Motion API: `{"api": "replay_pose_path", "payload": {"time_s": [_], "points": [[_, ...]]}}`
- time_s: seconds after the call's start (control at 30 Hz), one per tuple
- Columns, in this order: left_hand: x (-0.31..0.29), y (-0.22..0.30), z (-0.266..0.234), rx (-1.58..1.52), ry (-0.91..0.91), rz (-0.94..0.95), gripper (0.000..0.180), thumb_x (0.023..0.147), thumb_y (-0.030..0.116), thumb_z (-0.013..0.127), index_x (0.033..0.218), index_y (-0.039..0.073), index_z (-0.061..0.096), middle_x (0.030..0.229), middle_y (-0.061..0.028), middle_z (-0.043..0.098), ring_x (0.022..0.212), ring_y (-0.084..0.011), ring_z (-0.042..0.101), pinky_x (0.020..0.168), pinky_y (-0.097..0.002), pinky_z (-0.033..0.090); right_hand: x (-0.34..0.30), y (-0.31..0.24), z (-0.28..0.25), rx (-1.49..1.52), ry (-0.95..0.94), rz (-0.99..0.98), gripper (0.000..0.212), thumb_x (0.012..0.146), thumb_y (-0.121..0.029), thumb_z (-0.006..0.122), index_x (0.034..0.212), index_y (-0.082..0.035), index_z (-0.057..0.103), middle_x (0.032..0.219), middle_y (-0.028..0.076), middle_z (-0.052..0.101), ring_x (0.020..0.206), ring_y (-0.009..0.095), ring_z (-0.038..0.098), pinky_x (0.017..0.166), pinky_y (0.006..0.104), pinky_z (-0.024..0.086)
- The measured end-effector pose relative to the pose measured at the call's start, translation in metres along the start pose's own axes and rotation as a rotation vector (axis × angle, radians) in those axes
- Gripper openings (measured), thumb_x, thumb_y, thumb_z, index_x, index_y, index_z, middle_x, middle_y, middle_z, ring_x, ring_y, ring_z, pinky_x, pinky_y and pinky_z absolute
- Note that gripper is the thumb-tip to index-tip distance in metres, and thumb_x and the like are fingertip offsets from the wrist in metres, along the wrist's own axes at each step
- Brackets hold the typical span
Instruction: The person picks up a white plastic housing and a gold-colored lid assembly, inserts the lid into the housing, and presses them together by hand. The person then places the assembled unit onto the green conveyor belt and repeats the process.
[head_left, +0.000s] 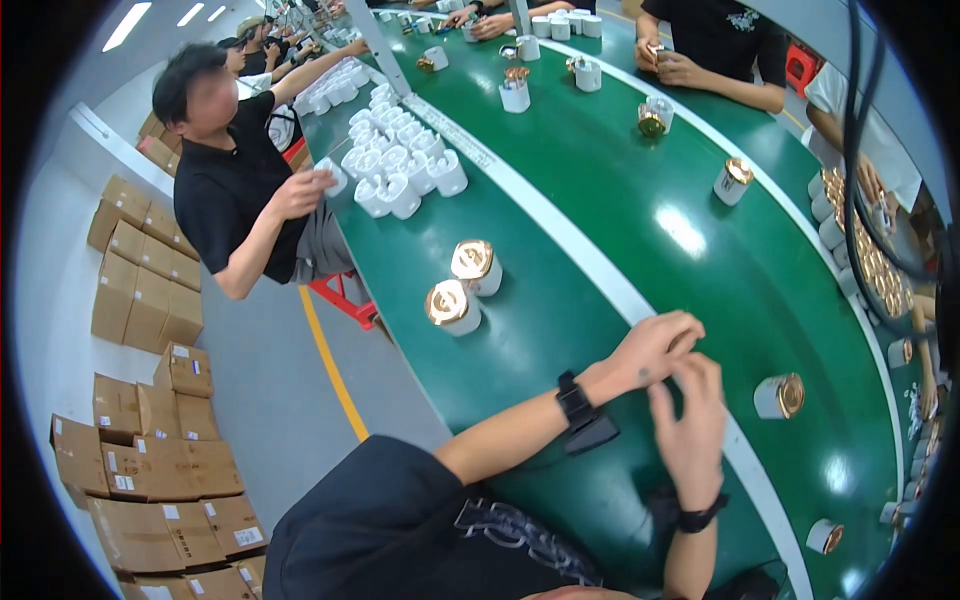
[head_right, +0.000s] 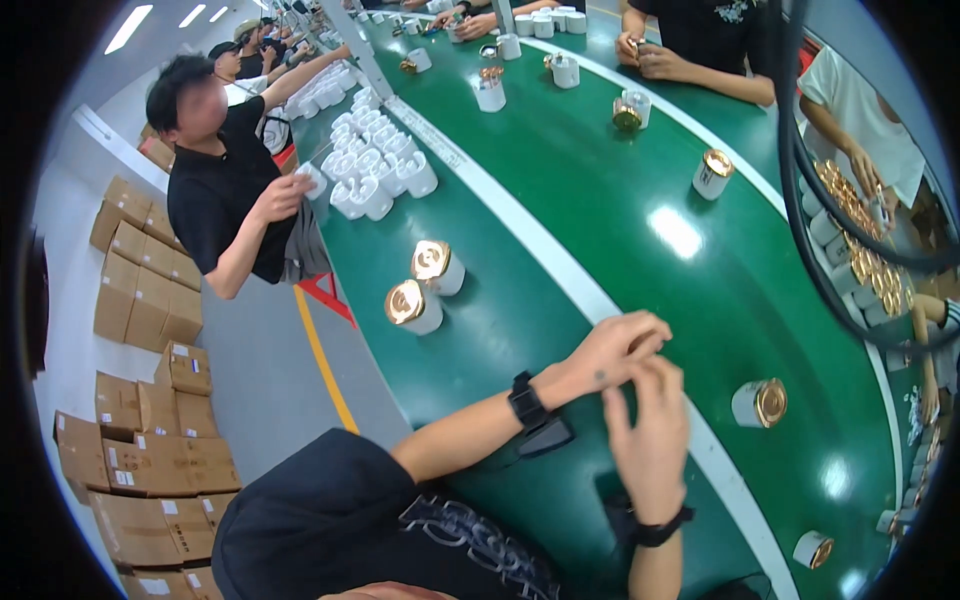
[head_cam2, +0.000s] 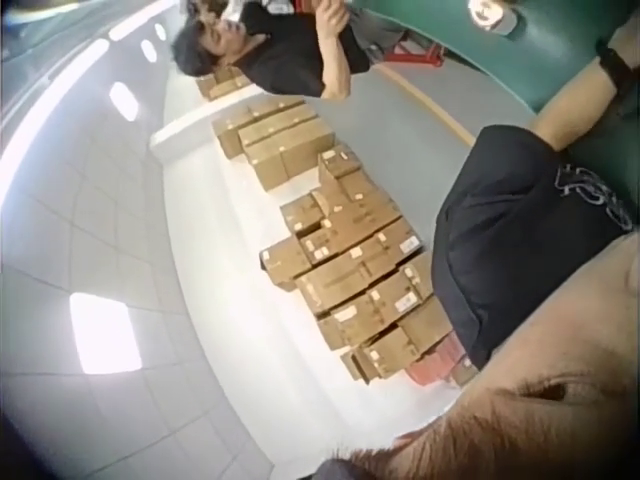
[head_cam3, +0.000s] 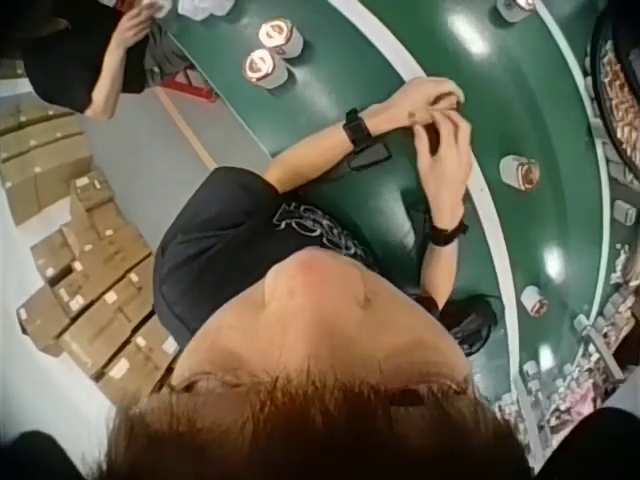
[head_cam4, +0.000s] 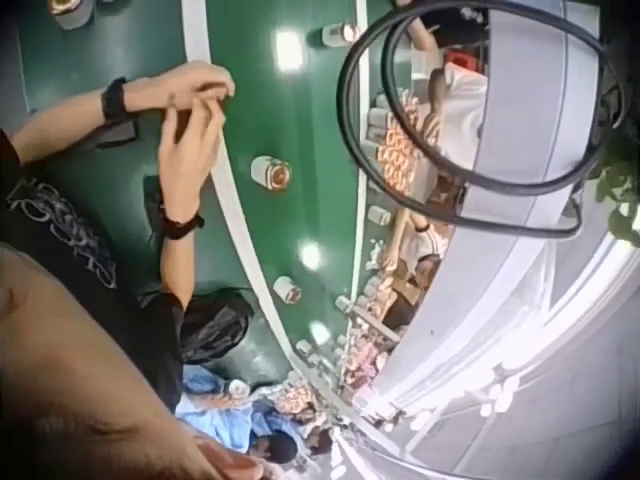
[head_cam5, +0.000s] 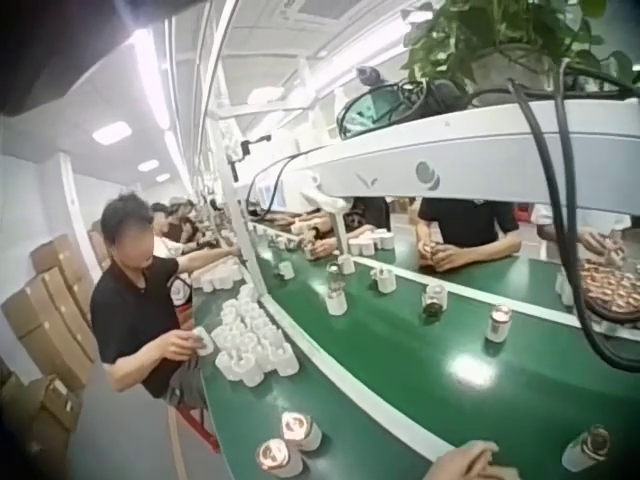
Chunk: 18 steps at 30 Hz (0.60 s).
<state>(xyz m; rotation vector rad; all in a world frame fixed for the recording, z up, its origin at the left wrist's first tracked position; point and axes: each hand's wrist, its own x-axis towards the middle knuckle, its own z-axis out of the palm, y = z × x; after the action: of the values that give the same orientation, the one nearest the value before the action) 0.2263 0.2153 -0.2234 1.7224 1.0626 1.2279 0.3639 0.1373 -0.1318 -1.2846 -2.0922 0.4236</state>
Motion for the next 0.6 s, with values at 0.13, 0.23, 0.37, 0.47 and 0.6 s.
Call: {"api": "replay_pose_path", "payload": {"time_s": [0.13, 0.23, 0.37, 0.47, 0.6], "points": [[0.014, -0.023, -0.032, -0.027, -0.13, -0.022, 0.026, 0.086, 0.001, 0.068, 0.112, 0.002, 0.061, 0.083, -0.0092, 0.059, 0.071, -0.024, 0.059, 0.065, -0.0355, 0.05, -0.004, 0.002, 0.055, 0.198, -0.08, 0.182, 0.054, 0.088, -0.004, 0.074, 0.139, -0.004, 0.056, 0.123, 0.015, 0.063, 0.107, 0.031, 0.065, 0.092, 0.0423, 0.051], [0.028, -0.039, -0.036, -0.027, -0.107, 0.036, 0.031, 0.082, 0.0, 0.069, 0.111, 0.003, 0.059, 0.08, -0.0072, 0.055, 0.07, -0.0233, 0.057, 0.065, -0.0348, 0.05, 0.012, 0.022, 0.074, 0.265, -0.051, 0.194, 0.055, 0.088, -0.005, 0.075, 0.139, -0.006, 0.054, 0.121, 0.013, 0.062, 0.106, 0.029, 0.064, 0.09, 0.0404, 0.05], [0.036, -0.051, -0.039, -0.032, -0.095, 0.053, 0.035, 0.078, -0.001, 0.07, 0.11, 0.004, 0.057, 0.077, -0.005, 0.054, 0.069, -0.0227, 0.056, 0.065, -0.0347, 0.049, 0.023, 0.039, 0.091, 0.323, -0.049, 0.252, 0.054, 0.088, -0.003, 0.073, 0.139, -0.006, 0.055, 0.118, 0.012, 0.063, 0.102, 0.025, 0.064, 0.081, 0.0359, 0.048], [0.032, -0.049, -0.039, -0.017, -0.103, 0.047, 0.036, 0.076, -0.001, 0.07, 0.109, 0.004, 0.057, 0.076, -0.004, 0.053, 0.069, -0.0222, 0.056, 0.065, -0.0348, 0.049, 0.016, 0.045, 0.089, 0.334, -0.062, 0.195, 0.053, 0.089, -0.001, 0.071, 0.139, -0.005, 0.055, 0.115, 0.011, 0.065, 0.1, 0.023, 0.065, 0.075, 0.034, 0.045], [0.024, -0.038, -0.034, 0.02, -0.126, 0.071, 0.035, 0.076, -0.001, 0.07, 0.108, 0.004, 0.057, 0.074, -0.0033, 0.052, 0.068, -0.0213, 0.055, 0.064, -0.0346, 0.048, 0.002, 0.044, 0.081, 0.339, -0.065, 0.195, 0.053, 0.089, -0.001, 0.071, 0.139, -0.005, 0.055, 0.113, 0.01, 0.066, 0.097, 0.022, 0.066, 0.075, 0.0339, 0.045]]}}
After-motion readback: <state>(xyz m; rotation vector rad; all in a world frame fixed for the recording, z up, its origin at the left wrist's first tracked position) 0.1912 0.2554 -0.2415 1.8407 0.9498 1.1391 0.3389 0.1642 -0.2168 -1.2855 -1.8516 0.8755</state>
